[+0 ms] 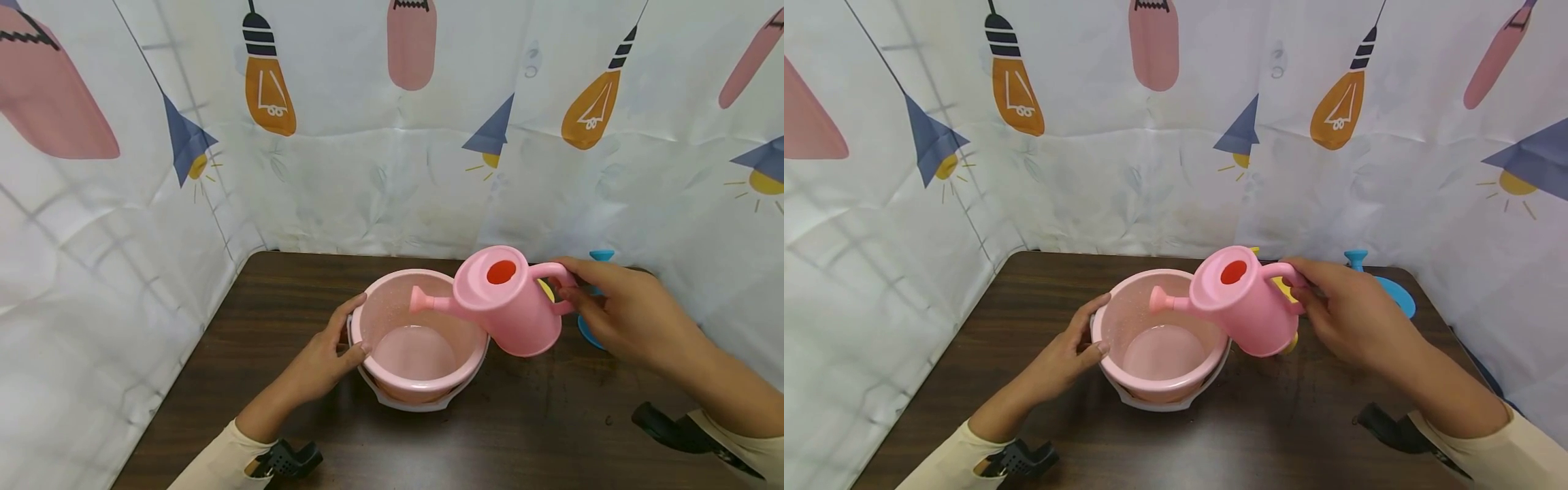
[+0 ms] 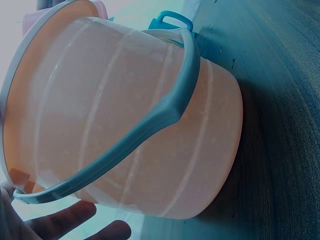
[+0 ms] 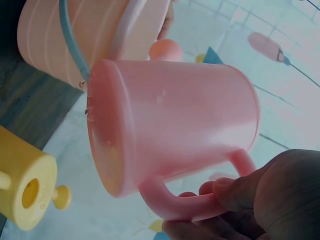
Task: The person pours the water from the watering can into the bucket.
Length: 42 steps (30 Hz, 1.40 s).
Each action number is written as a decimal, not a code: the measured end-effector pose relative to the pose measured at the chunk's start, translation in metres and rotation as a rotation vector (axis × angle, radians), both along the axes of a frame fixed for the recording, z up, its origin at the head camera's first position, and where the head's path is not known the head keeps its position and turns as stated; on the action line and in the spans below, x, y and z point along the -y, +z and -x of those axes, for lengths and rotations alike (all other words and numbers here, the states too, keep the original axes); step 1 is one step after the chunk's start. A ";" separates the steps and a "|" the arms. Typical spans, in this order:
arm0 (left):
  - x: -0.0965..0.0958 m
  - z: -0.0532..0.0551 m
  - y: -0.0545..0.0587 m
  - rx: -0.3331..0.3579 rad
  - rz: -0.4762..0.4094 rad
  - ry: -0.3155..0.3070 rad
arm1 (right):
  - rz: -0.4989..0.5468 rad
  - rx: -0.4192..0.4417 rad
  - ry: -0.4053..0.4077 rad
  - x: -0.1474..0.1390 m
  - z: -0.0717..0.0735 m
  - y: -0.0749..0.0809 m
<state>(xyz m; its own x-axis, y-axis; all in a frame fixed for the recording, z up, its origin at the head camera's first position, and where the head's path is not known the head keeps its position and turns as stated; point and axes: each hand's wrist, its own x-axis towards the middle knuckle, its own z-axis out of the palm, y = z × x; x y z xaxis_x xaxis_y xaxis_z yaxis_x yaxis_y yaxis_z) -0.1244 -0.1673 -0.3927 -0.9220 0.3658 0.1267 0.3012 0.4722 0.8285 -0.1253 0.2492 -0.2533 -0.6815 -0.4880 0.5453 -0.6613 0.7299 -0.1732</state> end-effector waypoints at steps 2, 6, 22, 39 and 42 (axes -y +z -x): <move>0.000 0.000 0.000 0.001 0.001 0.002 | -0.008 -0.005 -0.004 0.002 0.000 0.001; 0.000 0.000 -0.001 0.005 0.000 0.007 | -0.012 -0.009 0.009 0.004 0.001 0.004; 0.000 0.000 0.001 -0.013 -0.011 0.002 | -0.050 -0.039 0.019 0.014 0.005 0.012; 0.001 0.001 -0.003 -0.038 -0.014 -0.014 | -0.098 -0.013 0.011 0.020 0.007 0.018; 0.001 0.001 -0.002 -0.025 -0.015 -0.006 | -0.101 -0.007 0.003 0.020 0.007 0.018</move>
